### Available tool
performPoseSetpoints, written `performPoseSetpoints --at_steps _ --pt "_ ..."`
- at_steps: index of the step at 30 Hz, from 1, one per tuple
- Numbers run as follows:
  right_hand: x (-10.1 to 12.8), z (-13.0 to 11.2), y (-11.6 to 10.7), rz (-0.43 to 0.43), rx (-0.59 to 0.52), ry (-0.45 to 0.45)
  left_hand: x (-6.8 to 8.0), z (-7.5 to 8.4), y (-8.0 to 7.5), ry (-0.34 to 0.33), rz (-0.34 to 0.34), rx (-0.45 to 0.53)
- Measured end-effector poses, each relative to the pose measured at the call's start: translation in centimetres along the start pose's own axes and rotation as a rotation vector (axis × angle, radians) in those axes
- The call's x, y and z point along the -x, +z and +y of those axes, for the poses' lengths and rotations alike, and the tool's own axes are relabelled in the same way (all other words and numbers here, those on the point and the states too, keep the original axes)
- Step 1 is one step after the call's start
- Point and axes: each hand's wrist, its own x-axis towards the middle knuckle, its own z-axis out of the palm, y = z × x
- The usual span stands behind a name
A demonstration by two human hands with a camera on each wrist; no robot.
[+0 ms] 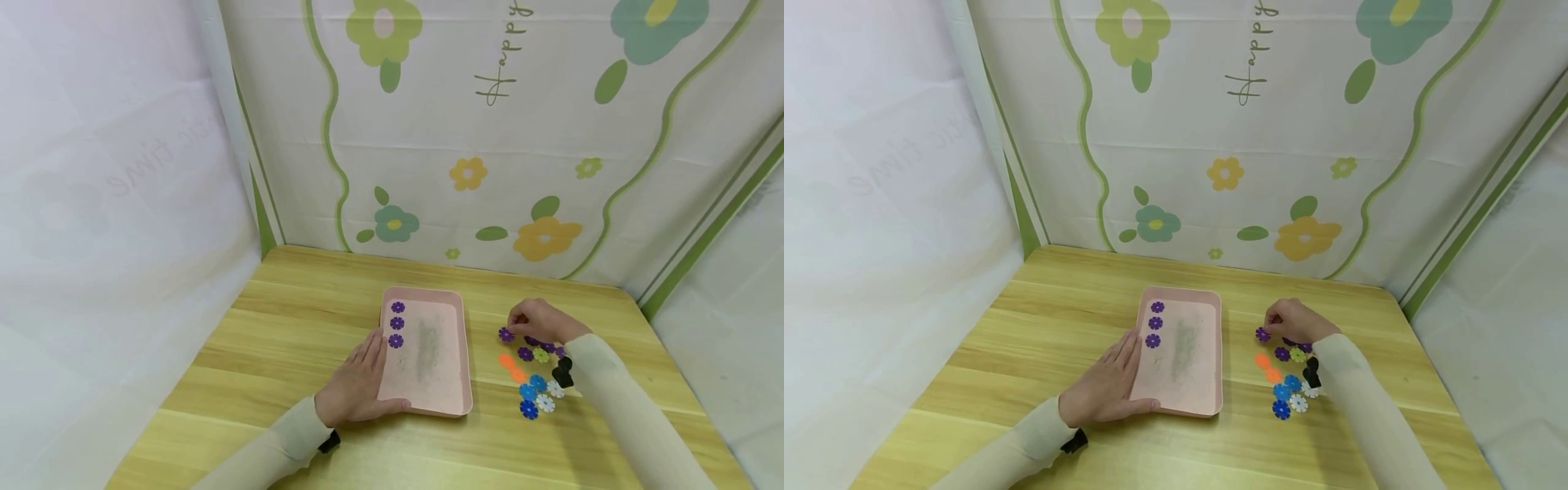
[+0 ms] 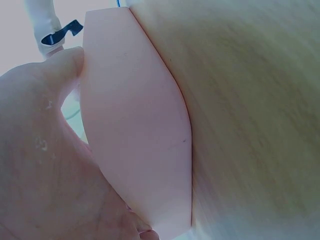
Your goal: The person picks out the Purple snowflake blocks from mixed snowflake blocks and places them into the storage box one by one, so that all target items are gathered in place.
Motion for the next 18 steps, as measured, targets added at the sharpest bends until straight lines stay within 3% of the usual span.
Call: performPoseSetpoints --at_steps 10,18 --pt "-1.5 -5.1 -0.5 -0.044 -0.113 -0.078 0.0 -0.3 0.5 0.009 0.030 0.016" --pt "-3.7 -9.3 0.2 -0.080 -0.120 -0.139 -0.3 -0.5 1.3 0.002 0.037 0.009"
